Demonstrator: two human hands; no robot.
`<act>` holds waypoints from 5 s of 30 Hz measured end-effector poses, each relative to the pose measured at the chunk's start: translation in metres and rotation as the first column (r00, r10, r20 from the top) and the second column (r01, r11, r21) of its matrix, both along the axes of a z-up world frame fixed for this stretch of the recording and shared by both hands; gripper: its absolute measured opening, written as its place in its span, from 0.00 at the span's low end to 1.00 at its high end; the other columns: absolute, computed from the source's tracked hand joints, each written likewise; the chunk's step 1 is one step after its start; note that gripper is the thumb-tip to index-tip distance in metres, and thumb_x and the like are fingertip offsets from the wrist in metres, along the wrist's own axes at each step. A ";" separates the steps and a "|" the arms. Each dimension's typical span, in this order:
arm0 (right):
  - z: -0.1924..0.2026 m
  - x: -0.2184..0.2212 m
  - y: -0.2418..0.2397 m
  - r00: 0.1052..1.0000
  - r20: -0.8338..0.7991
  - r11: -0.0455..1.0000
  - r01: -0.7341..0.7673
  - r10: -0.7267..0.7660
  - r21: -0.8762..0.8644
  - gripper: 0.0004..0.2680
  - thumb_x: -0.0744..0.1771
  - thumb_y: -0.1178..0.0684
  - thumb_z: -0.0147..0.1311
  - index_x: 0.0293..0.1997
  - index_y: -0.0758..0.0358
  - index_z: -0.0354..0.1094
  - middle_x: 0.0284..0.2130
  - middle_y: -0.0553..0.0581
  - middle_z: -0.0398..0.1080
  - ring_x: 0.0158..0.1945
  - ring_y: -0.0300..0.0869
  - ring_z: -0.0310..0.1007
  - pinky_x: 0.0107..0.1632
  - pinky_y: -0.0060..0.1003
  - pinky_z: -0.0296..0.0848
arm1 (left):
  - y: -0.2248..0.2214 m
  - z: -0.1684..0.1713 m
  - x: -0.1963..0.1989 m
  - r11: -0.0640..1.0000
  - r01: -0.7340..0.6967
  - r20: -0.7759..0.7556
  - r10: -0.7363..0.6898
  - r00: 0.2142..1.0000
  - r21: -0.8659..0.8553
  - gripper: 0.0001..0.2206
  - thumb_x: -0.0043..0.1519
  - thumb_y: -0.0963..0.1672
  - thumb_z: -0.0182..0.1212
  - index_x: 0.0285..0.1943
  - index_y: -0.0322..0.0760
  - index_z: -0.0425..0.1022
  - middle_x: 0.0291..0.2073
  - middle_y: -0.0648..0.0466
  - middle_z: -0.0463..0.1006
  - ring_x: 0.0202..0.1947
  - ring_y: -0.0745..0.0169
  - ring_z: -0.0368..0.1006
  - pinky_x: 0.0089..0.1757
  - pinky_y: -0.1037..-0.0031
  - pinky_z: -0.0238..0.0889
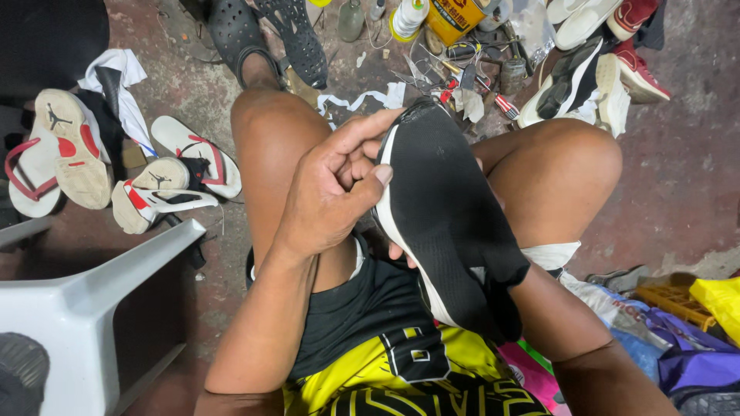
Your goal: The person separates the sole from the upper of a black shoe by hand, pulling the edges apart and using their fingers to loosen the adhesive.
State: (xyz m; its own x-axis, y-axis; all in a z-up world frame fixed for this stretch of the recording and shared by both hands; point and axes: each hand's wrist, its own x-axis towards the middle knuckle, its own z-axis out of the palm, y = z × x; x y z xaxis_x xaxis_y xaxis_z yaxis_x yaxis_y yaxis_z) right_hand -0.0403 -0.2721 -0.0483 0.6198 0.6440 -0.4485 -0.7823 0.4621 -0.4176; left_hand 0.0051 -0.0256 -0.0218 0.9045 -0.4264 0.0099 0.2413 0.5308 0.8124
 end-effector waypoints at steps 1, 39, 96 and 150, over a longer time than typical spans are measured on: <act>-0.002 0.002 0.002 1.000 0.007 1.000 0.017 -0.017 -0.013 0.34 0.68 0.25 0.42 0.68 0.74 0.56 0.52 0.74 0.71 0.50 0.59 0.76 0.49 0.48 0.78 | -0.001 0.002 0.002 1.000 0.003 -0.001 -0.003 1.000 -0.008 0.24 0.68 0.34 0.53 0.76 0.24 0.60 0.52 0.49 0.77 0.41 0.76 0.73 0.43 0.85 0.65; 0.022 0.028 0.015 0.523 0.827 0.515 0.661 0.206 -0.546 0.26 0.73 0.57 0.57 0.80 0.70 0.44 0.73 0.64 0.61 0.76 0.46 0.61 0.78 0.41 0.60 | -0.022 -0.015 -0.034 0.916 -0.095 0.171 0.029 0.985 0.390 0.32 0.66 0.38 0.60 0.79 0.29 0.49 0.64 0.50 0.71 0.55 0.69 0.72 0.45 0.80 0.69; 0.101 0.030 0.043 0.493 0.707 0.181 0.741 0.506 -0.647 0.14 0.65 0.55 0.71 0.44 0.61 0.62 0.17 0.46 0.53 0.20 0.30 0.50 0.25 0.30 0.50 | -0.045 -0.011 -0.027 0.965 -0.250 0.041 0.247 0.968 0.073 0.31 0.68 0.37 0.60 0.78 0.28 0.47 0.54 0.51 0.66 0.48 0.71 0.63 0.51 0.80 0.63; 0.099 0.081 0.021 0.237 0.647 0.265 0.771 0.725 -0.579 0.17 0.68 0.48 0.65 0.23 0.61 0.61 0.12 0.55 0.53 0.15 0.45 0.55 0.24 0.43 0.51 | -0.036 -0.023 0.002 0.940 -0.302 0.156 0.278 0.948 0.159 0.26 0.72 0.42 0.54 0.77 0.28 0.51 0.63 0.52 0.67 0.58 0.72 0.65 0.61 0.80 0.59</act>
State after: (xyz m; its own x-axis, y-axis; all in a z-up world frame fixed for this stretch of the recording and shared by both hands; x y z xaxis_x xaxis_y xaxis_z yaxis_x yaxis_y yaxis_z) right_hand 0.0412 -0.2508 0.0502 0.9085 0.3344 0.2505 0.4177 -0.7102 -0.5667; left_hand 0.0070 -0.0615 -0.0449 0.9850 -0.1511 0.0830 -0.0147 0.4058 0.9138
